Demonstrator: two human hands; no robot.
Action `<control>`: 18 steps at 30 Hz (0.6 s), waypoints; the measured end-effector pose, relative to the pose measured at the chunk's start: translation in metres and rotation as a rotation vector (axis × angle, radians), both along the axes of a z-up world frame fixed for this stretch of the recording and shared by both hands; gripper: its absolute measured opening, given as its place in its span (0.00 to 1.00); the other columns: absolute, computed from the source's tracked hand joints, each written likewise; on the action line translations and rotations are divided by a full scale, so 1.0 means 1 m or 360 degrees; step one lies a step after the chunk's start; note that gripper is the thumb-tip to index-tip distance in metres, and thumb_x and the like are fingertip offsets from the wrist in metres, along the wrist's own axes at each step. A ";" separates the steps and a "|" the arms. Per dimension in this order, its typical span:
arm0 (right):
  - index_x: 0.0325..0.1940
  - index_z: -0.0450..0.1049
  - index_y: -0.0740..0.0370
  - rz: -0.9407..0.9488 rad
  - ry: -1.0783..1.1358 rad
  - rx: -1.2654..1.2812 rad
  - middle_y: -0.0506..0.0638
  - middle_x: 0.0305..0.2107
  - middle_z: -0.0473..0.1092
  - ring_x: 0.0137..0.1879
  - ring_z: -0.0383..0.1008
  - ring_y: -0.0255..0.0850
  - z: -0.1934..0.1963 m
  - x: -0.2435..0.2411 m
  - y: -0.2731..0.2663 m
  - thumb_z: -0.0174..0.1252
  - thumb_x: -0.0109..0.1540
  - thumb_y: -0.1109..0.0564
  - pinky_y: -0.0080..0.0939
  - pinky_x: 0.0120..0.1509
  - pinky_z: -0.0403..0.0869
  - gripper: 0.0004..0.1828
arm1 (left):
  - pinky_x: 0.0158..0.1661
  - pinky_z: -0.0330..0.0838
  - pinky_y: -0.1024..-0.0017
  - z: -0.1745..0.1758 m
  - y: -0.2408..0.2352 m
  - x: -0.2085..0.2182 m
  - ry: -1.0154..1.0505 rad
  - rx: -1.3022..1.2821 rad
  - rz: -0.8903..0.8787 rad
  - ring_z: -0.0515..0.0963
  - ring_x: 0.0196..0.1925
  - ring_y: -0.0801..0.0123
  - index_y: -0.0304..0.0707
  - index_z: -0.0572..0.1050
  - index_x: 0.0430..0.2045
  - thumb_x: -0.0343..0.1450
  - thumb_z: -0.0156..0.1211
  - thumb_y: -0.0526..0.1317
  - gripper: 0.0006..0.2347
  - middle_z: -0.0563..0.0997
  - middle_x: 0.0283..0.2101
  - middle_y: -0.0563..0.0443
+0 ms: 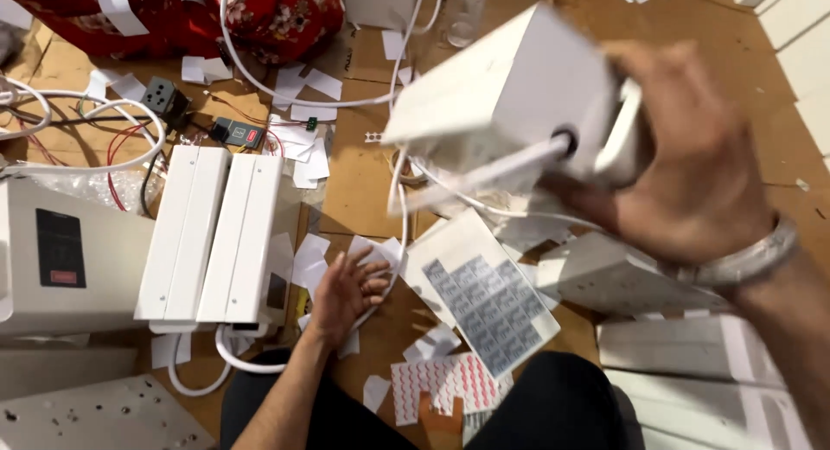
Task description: The person applies technical and quality control stickers to white electronic hardware units.
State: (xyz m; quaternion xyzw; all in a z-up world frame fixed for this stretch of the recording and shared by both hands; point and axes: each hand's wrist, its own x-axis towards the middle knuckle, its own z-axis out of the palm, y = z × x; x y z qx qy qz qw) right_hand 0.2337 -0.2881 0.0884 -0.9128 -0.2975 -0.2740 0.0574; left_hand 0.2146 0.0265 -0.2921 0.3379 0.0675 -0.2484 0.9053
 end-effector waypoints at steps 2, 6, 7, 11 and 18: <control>0.62 0.65 0.73 0.0047 0.0128 0.0104 0.62 0.43 0.69 0.47 0.73 0.52 0.001 -0.045 0.002 0.80 0.47 0.41 0.50 0.48 0.76 0.51 | 0.44 0.75 0.67 0.028 -0.005 -0.013 0.0047 0.0041 0.0023 0.80 0.45 0.63 0.38 0.59 0.67 0.72 0.44 0.61 0.33 0.80 0.52 0.45; 0.62 0.66 0.70 0.0304 0.0454 0.0321 0.61 0.46 0.72 0.48 0.76 0.51 0.004 -0.117 0.020 0.74 0.44 0.46 0.49 0.50 0.77 0.47 | 0.49 0.75 0.58 0.065 -0.004 -0.040 0.0151 0.0152 0.0119 0.79 0.53 0.60 0.48 0.56 0.68 0.69 0.38 0.65 0.34 0.79 0.54 0.47; 0.62 0.66 0.70 0.0324 0.0458 0.0318 0.61 0.46 0.72 0.48 0.76 0.51 0.003 -0.126 0.021 0.74 0.44 0.46 0.49 0.50 0.77 0.47 | 0.49 0.75 0.58 0.066 -0.010 -0.051 0.0153 0.0151 0.0139 0.79 0.53 0.60 0.48 0.56 0.68 0.69 0.38 0.65 0.34 0.79 0.54 0.47; 0.63 0.65 0.67 0.0577 0.0644 0.0265 0.60 0.50 0.73 0.55 0.76 0.54 -0.011 -0.146 0.029 0.72 0.46 0.48 0.54 0.58 0.74 0.45 | 0.56 0.74 0.66 0.067 -0.023 -0.101 -0.0028 0.0391 -0.0231 0.78 0.59 0.67 0.39 0.66 0.66 0.75 0.43 0.58 0.29 0.78 0.61 0.48; 0.64 0.65 0.59 0.0994 0.0922 -0.0188 0.53 0.58 0.70 0.63 0.68 0.50 -0.055 -0.113 0.069 0.72 0.43 0.53 0.57 0.69 0.62 0.46 | 0.53 0.72 0.72 0.139 -0.015 -0.157 -0.0746 0.1477 0.0573 0.79 0.55 0.70 0.34 0.74 0.56 0.76 0.51 0.48 0.20 0.81 0.53 0.47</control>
